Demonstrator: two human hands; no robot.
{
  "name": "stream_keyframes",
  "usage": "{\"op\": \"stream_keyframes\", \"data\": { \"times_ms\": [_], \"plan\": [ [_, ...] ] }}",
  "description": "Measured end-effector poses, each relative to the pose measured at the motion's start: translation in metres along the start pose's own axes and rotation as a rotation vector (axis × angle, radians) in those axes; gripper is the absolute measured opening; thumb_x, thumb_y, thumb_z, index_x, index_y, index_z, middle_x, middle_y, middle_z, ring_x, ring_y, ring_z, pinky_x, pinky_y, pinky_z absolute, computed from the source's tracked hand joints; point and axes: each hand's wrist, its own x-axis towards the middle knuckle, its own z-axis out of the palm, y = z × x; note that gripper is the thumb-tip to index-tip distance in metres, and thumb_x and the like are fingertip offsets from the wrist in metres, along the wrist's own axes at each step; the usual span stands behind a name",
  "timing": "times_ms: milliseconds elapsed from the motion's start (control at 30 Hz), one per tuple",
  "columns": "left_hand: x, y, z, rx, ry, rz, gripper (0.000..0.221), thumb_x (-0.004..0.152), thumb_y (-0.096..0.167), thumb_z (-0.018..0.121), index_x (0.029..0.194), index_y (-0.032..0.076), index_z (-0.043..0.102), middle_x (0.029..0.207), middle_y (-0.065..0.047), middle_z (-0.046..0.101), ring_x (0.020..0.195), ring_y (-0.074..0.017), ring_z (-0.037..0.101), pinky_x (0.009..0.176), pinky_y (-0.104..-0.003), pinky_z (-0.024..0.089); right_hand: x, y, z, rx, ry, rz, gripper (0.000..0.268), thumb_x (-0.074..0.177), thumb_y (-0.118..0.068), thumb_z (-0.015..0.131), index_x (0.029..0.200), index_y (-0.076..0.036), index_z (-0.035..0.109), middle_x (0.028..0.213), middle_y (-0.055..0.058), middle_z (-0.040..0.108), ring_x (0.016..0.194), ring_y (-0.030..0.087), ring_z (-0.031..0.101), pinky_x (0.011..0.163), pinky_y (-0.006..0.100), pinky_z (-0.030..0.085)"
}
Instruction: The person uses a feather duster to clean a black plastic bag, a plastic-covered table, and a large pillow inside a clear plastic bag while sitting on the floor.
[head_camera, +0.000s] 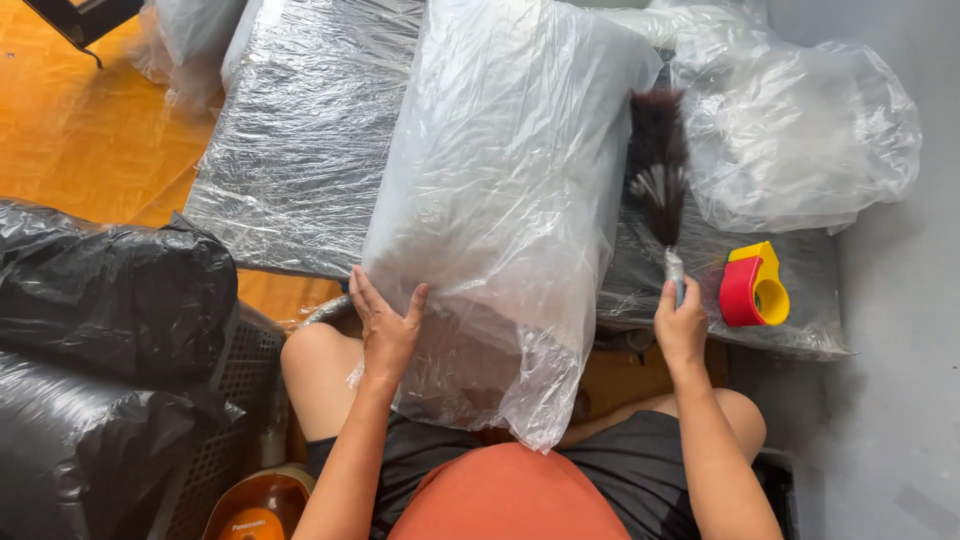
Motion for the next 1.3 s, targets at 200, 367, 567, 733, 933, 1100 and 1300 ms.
{"op": "stream_keyframes", "data": {
  "times_ms": [200, 367, 567, 733, 933, 1100, 1300],
  "plan": [
    [-0.005, 0.018, -0.011, -0.109, -0.043, -0.057, 0.109, 0.093, 0.059, 0.065, 0.162, 0.002, 0.003, 0.156, -0.037, 0.024, 0.143, -0.0559, 0.032, 0.112, -0.065, 0.035, 0.021, 0.018, 0.001, -0.236, 0.046, -0.113, 0.066, 0.101, -0.027, 0.065, 0.152, 0.009, 0.043, 0.129, 0.035, 0.049, 0.115, 0.056, 0.057, 0.093, 0.063, 0.050],
    [-0.001, 0.015, -0.010, -0.154, -0.118, -0.143, 0.123, 0.084, 0.080, 0.057, 0.162, 0.004, 0.001, 0.158, -0.036, 0.022, 0.143, -0.0555, 0.032, 0.113, -0.063, 0.036, -0.038, -0.015, 0.027, 0.442, -0.273, -0.146, 0.095, 0.102, -0.049, 0.060, 0.161, 0.003, 0.006, 0.129, 0.031, 0.053, 0.114, 0.037, 0.058, 0.082, 0.049, 0.057],
    [-0.010, 0.047, -0.007, -0.128, -0.218, -0.235, 0.143, 0.073, 0.076, 0.074, 0.160, -0.002, -0.010, 0.158, -0.042, 0.015, 0.144, -0.0568, 0.029, 0.116, -0.062, 0.033, -0.127, -0.133, 0.052, 0.448, -0.373, 0.427, 0.109, 0.074, -0.050, 0.087, 0.157, -0.007, 0.031, 0.146, 0.035, 0.045, 0.139, 0.047, 0.046, 0.113, 0.055, 0.042],
    [-0.014, 0.050, 0.020, -0.204, -0.184, -0.259, 0.147, 0.072, 0.066, 0.083, 0.158, -0.004, -0.014, 0.156, -0.043, 0.013, 0.146, -0.0560, 0.027, 0.118, -0.060, 0.030, -0.111, -0.091, 0.065, 0.964, -0.371, 0.720, 0.064, 0.078, -0.011, 0.085, 0.134, -0.001, 0.056, 0.114, 0.019, 0.066, 0.101, 0.030, 0.066, 0.091, 0.050, 0.054],
    [-0.013, 0.080, 0.043, -0.448, -0.146, -0.270, 0.126, 0.080, 0.056, 0.082, 0.152, -0.008, 0.000, 0.155, -0.040, 0.020, 0.147, -0.0457, 0.032, 0.122, -0.052, 0.027, -0.088, -0.143, 0.023, 0.508, -0.142, 0.080, 0.046, 0.074, -0.008, 0.080, 0.118, -0.001, 0.069, 0.105, 0.017, 0.072, 0.100, 0.023, 0.066, 0.091, 0.047, 0.052],
    [-0.022, 0.140, 0.017, -0.901, -0.258, -0.473, 0.087, 0.091, 0.052, 0.069, 0.142, -0.010, 0.037, 0.138, -0.035, 0.053, 0.130, -0.0410, 0.057, 0.110, -0.051, 0.043, -0.108, -0.241, -0.026, 0.278, -0.103, -0.413, 0.049, 0.074, -0.013, 0.080, 0.119, -0.001, 0.066, 0.101, 0.023, 0.073, 0.101, 0.040, 0.071, 0.077, 0.052, 0.055],
    [-0.056, 0.175, 0.037, 0.138, 0.243, -0.100, 0.069, 0.091, 0.023, 0.063, 0.145, -0.014, 0.040, 0.150, -0.023, 0.049, 0.106, -0.0220, 0.059, 0.089, -0.028, 0.046, -0.146, -0.297, -0.013, -0.097, -0.006, -1.091, 0.073, 0.079, -0.020, 0.072, 0.142, 0.010, 0.053, 0.114, 0.032, 0.064, 0.083, 0.045, 0.071, 0.066, 0.047, 0.060]
  ]
}}
